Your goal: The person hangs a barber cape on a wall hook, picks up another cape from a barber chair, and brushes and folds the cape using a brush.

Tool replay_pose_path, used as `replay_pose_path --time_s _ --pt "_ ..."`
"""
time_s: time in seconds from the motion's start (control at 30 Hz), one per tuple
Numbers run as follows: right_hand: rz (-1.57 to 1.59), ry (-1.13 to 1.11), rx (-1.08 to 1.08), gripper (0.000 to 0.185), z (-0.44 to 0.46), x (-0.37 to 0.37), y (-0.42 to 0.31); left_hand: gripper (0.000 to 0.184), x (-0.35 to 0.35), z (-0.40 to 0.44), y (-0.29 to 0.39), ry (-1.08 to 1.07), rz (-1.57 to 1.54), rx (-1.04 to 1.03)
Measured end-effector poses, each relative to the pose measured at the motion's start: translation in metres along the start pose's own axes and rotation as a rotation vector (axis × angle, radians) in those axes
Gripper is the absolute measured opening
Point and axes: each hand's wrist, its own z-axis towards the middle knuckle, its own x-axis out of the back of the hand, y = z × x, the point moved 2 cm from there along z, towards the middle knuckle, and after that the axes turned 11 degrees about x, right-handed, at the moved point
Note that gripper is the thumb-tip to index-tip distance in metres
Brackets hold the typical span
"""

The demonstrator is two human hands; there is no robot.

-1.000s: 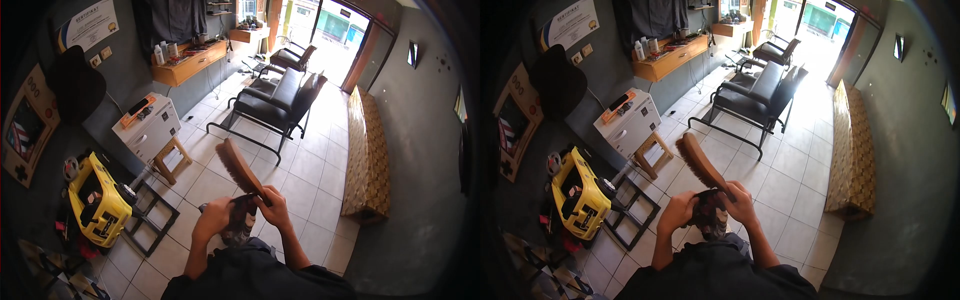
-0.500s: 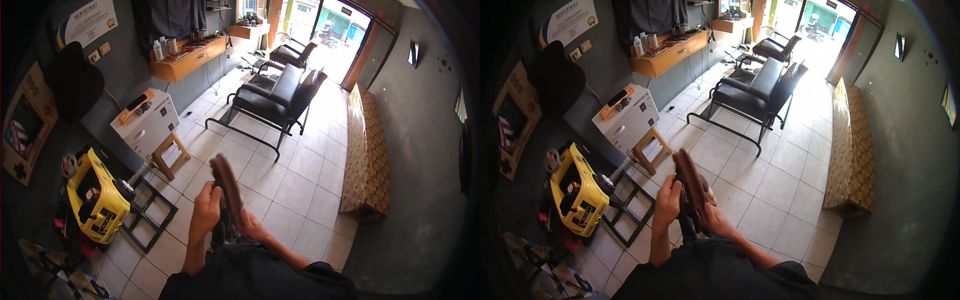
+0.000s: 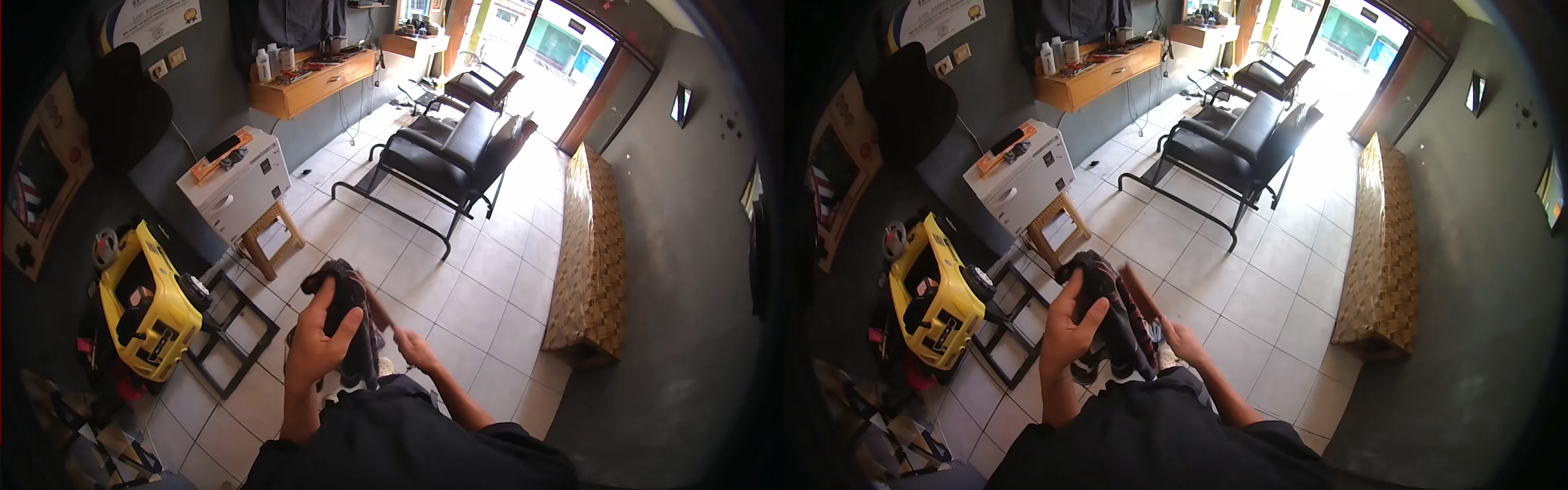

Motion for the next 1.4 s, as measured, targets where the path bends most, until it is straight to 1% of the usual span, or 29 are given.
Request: replay_pose_path --time_s 0.03,0.07,0.1,0.17,0.2,0.27,0.3,0.33,0.37,0.4,0.43,0.5,0.57,0.6,0.7,0.77,0.8,0.83,0.9,0.97,1.03,1.07,1.1,1.13,1.17,1.23,1.27,1.37,1.4 --pt "0.179 0.059 0.045 0.046 0.001 0.004 -0.051 0.037 0.0 0.001 -0.004 -0.033 0.023 0.034" --pt "0.348 0.006 0.087 0.046 0.004 0.01 -0.082 0.032 -0.001 0.001 -0.01 -0.027 0.002 0.061" --pt "0.529 -0.007 0.076 0.045 0.003 0.014 -0.101 0.031 -0.004 0.0 -0.007 -0.045 -0.02 0.086" --pt "0.882 -0.061 0.16 0.047 -0.001 0.016 -0.132 0.028 -0.01 -0.003 0.003 -0.08 -0.067 0.137" --pt "0.725 -0.053 0.225 0.046 -0.004 0.015 -0.139 0.028 -0.012 -0.002 0.004 -0.122 -0.074 0.116" --pt "0.407 -0.042 0.349 0.046 -0.005 0.01 -0.148 0.034 -0.011 -0.003 0.0 -0.063 -0.05 0.019" --pt "0.271 -0.114 0.4 0.044 -0.002 0.002 -0.137 0.037 -0.01 -0.004 -0.001 -0.031 -0.038 -0.032" --pt "0.137 -0.181 0.459 0.043 0.001 -0.006 -0.125 0.045 -0.01 -0.004 0.0 -0.009 -0.076 -0.057" --pt "0.298 -0.289 0.195 0.043 -0.001 -0.015 -0.11 0.048 -0.009 -0.005 0.008 -0.025 -0.172 -0.037" --pt "0.028 -0.229 0.414 0.04 0.001 -0.022 -0.074 0.047 -0.006 -0.006 0.008 0.019 -0.203 -0.042" --pt "-0.186 -0.367 0.215 0.047 0.001 -0.027 -0.028 0.046 -0.001 -0.007 0.008 0.064 -0.233 -0.047" --pt "-0.513 -0.488 0.015 0.057 -0.015 -0.028 0.003 0.049 0.002 -0.01 0.009 0.046 -0.321 -0.081" --pt "-0.654 -0.557 -0.142 0.06 -0.021 -0.029 0.052 0.051 0.002 -0.012 0.014 0.01 -0.385 -0.099" --pt "-0.722 -0.59 -0.224 0.062 -0.023 -0.027 0.053 0.054 0.002 -0.012 0.014 -0.036 -0.374 -0.11" --pt "-0.644 -0.468 -0.215 0.06 -0.003 -0.01 0.043 0.055 -0.004 -0.009 0.02 -0.115 -0.469 -0.11" --pt "-0.334 -0.117 0.045 0.058 0.012 -0.002 0.028 0.056 -0.004 -0.007 0.012 -0.141 -0.469 -0.102" --pt "-0.091 -0.032 0.077 0.056 0.012 0.005 -0.019 0.056 -0.005 -0.006 0.011 -0.139 -0.491 -0.093" --pt "0.141 0.008 0.024 0.052 0.012 0.008 -0.061 0.056 -0.006 -0.005 0.009 -0.135 -0.512 -0.082" --pt "0.69 -0.077 -0.016 0.05 0.006 0.013 -0.116 0.058 -0.006 -0.006 0.007 -0.142 -0.485 -0.075" --pt "1.031 -0.141 0.104 0.048 -0.003 0.003 -0.136 0.06 -0.007 -0.008 0.006 -0.145 -0.462 -0.063" --pt "0.63 -0.219 0.233 0.045 -0.008 -0.006 -0.13 0.062 -0.008 -0.01 0.005 -0.142 -0.443 -0.05" --pt "0.48 -0.271 0.218 0.046 -0.007 -0.015 -0.127 0.062 -0.007 -0.012 0.005 -0.125 -0.403 -0.06" --pt "0.416 -0.314 0.146 0.046 -0.007 -0.027 -0.112 0.062 -0.006 -0.013 0.006 -0.107 -0.363 -0.07" --pt "0.342 -0.293 0.246 0.047 -0.006 -0.04 -0.096 0.062 -0.005 -0.014 0.008 -0.089 -0.322 -0.079" --pt "0.267 -0.271 0.347 0.049 -0.005 -0.05 -0.076 0.061 -0.002 -0.014 0.008 -0.066 -0.358 -0.087" --pt "-0.156 -0.381 0.249 0.05 -0.001 -0.053 0.002 0.06 0.004 -0.014 0.011 -0.021 -0.426 -0.103" --pt "-0.363 -0.426 0.194 0.051 -0.003 -0.051 0.028 0.06 0.006 -0.016 0.013 0.006 -0.46 -0.073" --pt "-0.538 -0.513 0.067 0.052 -0.004 -0.035 0.05 0.062 0.012 -0.015 0.013 -0.006 -0.529 -0.088" --pt "-0.528 -0.444 0.057 0.052 0.0 -0.03 0.045 0.059 0.011 -0.014 0.016 0.035 -0.515 -0.078"
